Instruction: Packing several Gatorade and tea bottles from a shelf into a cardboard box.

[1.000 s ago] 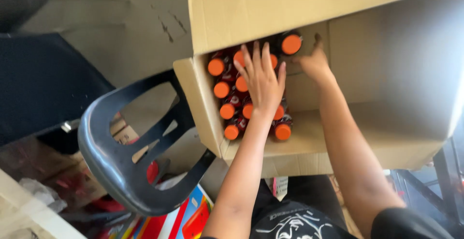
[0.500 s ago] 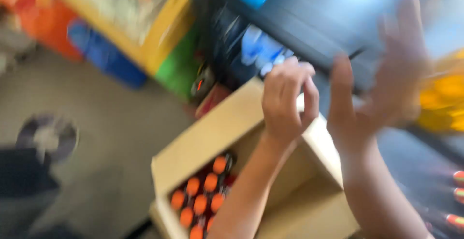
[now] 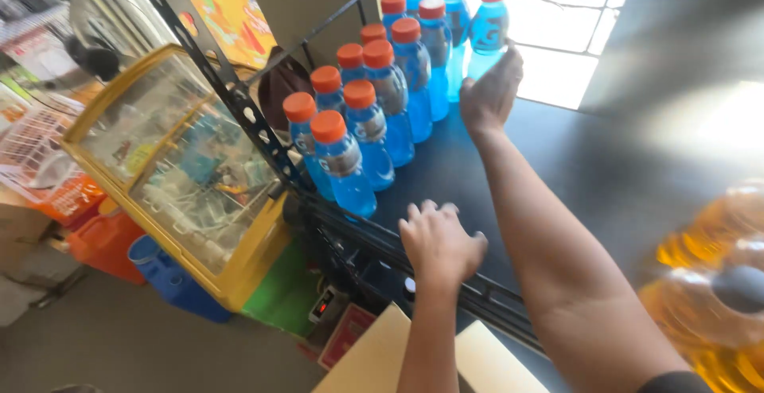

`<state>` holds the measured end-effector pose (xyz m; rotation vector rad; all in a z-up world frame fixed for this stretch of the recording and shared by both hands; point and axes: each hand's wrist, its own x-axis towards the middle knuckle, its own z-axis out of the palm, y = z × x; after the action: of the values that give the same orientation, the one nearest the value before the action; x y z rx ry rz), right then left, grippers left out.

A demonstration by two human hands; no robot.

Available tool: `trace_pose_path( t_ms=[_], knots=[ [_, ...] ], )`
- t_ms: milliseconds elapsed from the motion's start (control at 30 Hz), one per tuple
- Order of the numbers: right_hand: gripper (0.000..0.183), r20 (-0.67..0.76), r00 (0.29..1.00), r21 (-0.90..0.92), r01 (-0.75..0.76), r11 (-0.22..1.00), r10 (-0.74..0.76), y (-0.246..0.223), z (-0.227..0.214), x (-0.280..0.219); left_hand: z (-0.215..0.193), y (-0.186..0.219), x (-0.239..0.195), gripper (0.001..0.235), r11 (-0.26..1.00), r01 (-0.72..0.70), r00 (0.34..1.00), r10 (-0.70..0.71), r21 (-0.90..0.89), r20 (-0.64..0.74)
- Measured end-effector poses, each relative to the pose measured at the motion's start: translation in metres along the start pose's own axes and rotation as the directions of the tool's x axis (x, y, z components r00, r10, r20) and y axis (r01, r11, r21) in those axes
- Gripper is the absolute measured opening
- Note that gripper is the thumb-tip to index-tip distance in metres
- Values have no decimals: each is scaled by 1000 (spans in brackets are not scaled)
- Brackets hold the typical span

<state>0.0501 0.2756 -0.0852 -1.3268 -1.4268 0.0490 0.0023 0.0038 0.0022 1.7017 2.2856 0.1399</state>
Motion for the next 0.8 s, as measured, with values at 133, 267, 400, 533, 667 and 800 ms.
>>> trace_pose_path(
  t_ms=[133,267,400,533,667,800],
  knots=[
    [89,-49,989,-30,-142,989,141,12,10,22,3,-3,1,52,997,-32,998,28,-69,-63],
    [94,140,948,50,-295,954,286,57,30,24,0,-1,-2,53,995,-33,999,30,-94,-33],
    [96,330,882,51,-372,927,336,67,26,35,-3,3,1,56,996,-12,1000,13,-91,4],
    [88,365,797,-238,-420,876,481,12,-15,34,0,3,0,60,997,-19,1000,21,-75,17],
    [81,471,727,-251,-433,866,500,1,-25,33,0,1,1,91,995,28,999,-32,-93,-36],
    [75,709,521,-354,-320,878,476,-33,-63,34,9,-2,-1,135,980,39,980,-75,-193,-183]
  ],
)
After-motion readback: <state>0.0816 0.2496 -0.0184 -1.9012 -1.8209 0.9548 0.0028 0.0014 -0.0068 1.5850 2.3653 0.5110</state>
